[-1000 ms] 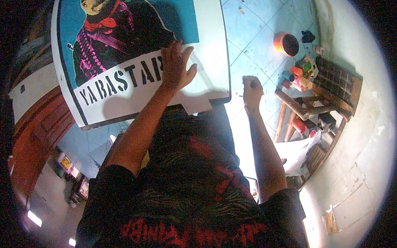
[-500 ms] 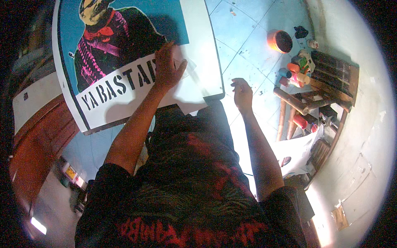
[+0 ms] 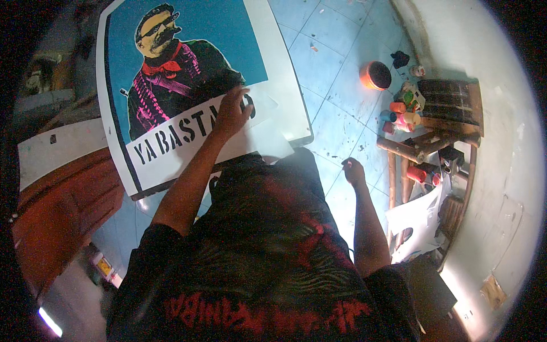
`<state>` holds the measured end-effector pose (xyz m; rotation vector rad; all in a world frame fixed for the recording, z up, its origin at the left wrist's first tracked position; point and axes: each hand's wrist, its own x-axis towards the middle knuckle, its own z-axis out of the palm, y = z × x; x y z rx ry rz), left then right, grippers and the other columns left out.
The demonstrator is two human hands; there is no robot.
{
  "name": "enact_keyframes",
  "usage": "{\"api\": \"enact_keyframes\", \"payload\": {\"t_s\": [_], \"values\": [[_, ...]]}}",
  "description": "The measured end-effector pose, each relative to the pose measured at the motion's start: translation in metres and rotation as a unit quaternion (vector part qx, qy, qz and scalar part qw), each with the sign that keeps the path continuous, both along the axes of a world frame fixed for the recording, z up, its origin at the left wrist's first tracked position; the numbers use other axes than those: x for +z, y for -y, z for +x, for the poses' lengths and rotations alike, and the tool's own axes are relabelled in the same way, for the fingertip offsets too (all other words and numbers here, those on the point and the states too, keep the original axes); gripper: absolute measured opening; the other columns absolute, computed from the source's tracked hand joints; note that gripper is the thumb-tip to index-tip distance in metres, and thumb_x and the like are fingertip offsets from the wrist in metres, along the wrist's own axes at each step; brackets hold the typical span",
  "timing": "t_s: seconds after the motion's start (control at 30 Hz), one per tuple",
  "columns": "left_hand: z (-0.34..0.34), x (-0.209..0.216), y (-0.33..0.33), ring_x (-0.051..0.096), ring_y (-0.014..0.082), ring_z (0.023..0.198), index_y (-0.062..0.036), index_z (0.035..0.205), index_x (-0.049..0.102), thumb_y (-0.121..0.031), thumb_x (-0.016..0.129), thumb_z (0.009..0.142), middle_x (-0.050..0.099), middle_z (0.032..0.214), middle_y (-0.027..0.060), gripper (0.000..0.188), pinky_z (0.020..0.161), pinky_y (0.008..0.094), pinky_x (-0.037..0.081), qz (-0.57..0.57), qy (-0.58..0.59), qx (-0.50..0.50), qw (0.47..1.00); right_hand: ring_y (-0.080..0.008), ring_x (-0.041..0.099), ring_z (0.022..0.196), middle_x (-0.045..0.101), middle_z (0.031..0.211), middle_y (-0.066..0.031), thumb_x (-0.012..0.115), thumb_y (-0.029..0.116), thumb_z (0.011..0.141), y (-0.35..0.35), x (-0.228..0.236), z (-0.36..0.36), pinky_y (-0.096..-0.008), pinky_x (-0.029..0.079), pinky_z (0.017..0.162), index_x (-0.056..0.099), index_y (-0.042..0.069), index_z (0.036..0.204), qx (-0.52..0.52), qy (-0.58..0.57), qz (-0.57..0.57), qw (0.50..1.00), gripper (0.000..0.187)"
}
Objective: The person assembles a large printed poster by applying adhesive tape to its edges and attaching white paper strips. They use a pencil to mark or trace along the paper edges, then smooth the paper onto the poster surface. The person handles the poster, tape, paper, and pencil throughout the process.
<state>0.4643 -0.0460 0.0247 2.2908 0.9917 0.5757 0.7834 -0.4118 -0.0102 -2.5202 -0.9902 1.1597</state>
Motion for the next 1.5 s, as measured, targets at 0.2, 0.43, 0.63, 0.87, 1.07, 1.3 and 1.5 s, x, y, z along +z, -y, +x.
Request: {"api": "enact_keyframes", "payload": {"t_s": [0.2, 0.43, 0.63, 0.87, 1.07, 1.3, 1.5], "values": [[-0.005, 0.008, 0.029, 0.048, 0.0383, 0.122, -0.0046, 0.127, 0.057, -0.022, 0.072, 0.079, 0.05, 0.133, 0.0227, 0.053, 0.103, 0.0515, 0.038, 0.025, -0.063, -0.07, 0.995, -0.0323, 0.067, 0.088, 0.07, 0.089, -0.0139, 0.056, 0.027, 0.091, 0.033, -0.01, -0.045, -0.0396, 0.052, 0.079, 0.068, 0.008, 0.092, -0.048, -0.023, -0.008, 0.999, 0.023], [0.036, 0.026, 0.05, 0.029, 0.0449, 0.138, -0.0034, 0.145, 0.039, -0.036, 0.069, 0.085, 0.031, 0.147, 0.0296, 0.075, 0.112, 0.0565, 0.026, 0.007, -0.128, -0.055, 0.99, -0.0298, 0.069, 0.091, 0.071, 0.094, -0.0145, 0.063, 0.028, 0.091, 0.025, 0.03, -0.109, -0.0381, 0.053, 0.08, 0.068, 0.009, 0.104, -0.013, -0.03, -0.005, 0.999, 0.023], [0.057, 0.007, 0.041, 0.016, 0.0447, 0.146, -0.0019, 0.143, 0.041, -0.044, 0.063, 0.09, 0.023, 0.154, 0.0308, 0.071, 0.117, 0.0577, 0.016, -0.037, -0.164, -0.109, 0.98, -0.03, 0.069, 0.09, 0.071, 0.093, -0.0139, 0.068, 0.029, 0.09, 0.034, 0.037, -0.101, -0.0383, 0.054, 0.078, 0.068, 0.011, 0.105, -0.004, -0.037, -0.022, 0.999, 0.024], [0.051, 0.001, 0.019, 0.024, 0.0403, 0.146, -0.0021, 0.13, 0.051, -0.039, 0.066, 0.088, 0.032, 0.153, 0.0241, 0.058, 0.117, 0.058, 0.019, -0.018, -0.13, -0.158, 0.979, -0.0272, 0.069, 0.08, 0.071, 0.084, -0.0145, 0.07, 0.028, 0.088, 0.059, 0.015, -0.029, -0.0383, 0.053, 0.072, 0.068, 0.009, 0.102, -0.046, -0.036, -0.031, 0.998, 0.023], [0.051, -0.008, 0.022, 0.032, 0.0416, 0.142, 0.0006, 0.127, 0.051, -0.032, 0.072, 0.082, 0.039, 0.15, 0.0236, 0.06, 0.114, 0.0589, 0.024, 0.031, -0.056, -0.137, 0.989, -0.0272, 0.069, 0.084, 0.072, 0.091, -0.015, 0.068, 0.027, 0.088, 0.058, 0.008, -0.002, -0.0368, 0.053, 0.076, 0.069, 0.009, 0.102, -0.072, -0.031, -0.028, 0.997, 0.024], [0.05, -0.011, 0.02, 0.031, 0.0428, 0.141, 0.0029, 0.131, 0.048, -0.033, 0.071, 0.083, 0.037, 0.151, 0.0235, 0.064, 0.113, 0.0613, 0.024, 0.041, -0.057, -0.153, 0.986, -0.0279, 0.069, 0.09, 0.072, 0.096, -0.0134, 0.068, 0.029, 0.088, 0.044, 0.016, -0.025, -0.0376, 0.053, 0.079, 0.068, 0.01, 0.103, -0.059, -0.052, -0.031, 0.996, 0.024], [0.051, -0.007, 0.017, 0.026, 0.044, 0.143, 0.0024, 0.135, 0.045, -0.035, 0.069, 0.086, 0.031, 0.155, 0.0228, 0.065, 0.114, 0.0645, 0.02, 0.025, -0.087, -0.168, 0.982, -0.0293, 0.069, 0.094, 0.071, 0.099, -0.0154, 0.067, 0.03, 0.089, 0.033, 0.031, -0.037, -0.0395, 0.053, 0.082, 0.067, 0.01, 0.105, -0.054, -0.056, -0.051, 0.996, 0.026]]}}
